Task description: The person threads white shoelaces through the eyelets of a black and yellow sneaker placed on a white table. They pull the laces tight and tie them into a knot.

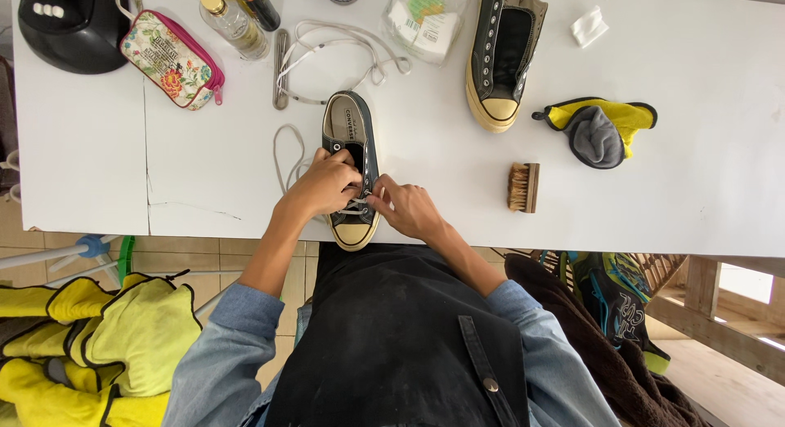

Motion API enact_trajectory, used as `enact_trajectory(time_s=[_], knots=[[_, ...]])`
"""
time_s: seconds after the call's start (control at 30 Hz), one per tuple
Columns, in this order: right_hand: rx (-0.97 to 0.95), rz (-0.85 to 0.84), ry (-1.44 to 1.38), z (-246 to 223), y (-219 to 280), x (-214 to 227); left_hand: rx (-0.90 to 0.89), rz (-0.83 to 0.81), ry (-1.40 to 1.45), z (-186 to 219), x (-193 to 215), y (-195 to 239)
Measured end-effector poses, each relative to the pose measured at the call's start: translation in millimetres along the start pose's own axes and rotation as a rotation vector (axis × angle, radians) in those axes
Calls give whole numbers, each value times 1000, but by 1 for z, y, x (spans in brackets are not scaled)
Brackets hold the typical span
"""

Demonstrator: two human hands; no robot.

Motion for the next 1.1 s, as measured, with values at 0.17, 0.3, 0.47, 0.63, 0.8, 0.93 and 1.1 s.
enact_trajectory(time_s=[0.17, 0.3, 0.47, 0.63, 0.8, 0.93, 1.1], knots=[[74, 67, 108, 1, -6, -6, -33, 10, 1, 10, 12, 3], [104, 268, 275, 40, 17, 5, -64, -12, 1, 26, 21, 14], [-356, 456, 590, 137, 89, 67, -151, 128, 6, 15, 4, 23], [-609, 260, 588, 99, 60, 44, -160, 280, 8, 20, 0, 43], [110, 181, 250, 15, -19, -23, -104, 367, -15, 20, -4, 59], [278, 168, 90, 28, 7, 21, -109, 385, 27, 23, -6, 72], [-614, -14, 502, 148, 53, 88, -161, 469, 121, 30, -3, 85]])
Point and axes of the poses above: each hand's wrist, its own y-axis away from the middle knuckle, its own x-axis out of the back of the hand, z = x × y, the point moved 6 cm from there along -y, towards the middle knuckle, and after that the axes turned 7 degrees about -z, right-handed, at the moved point
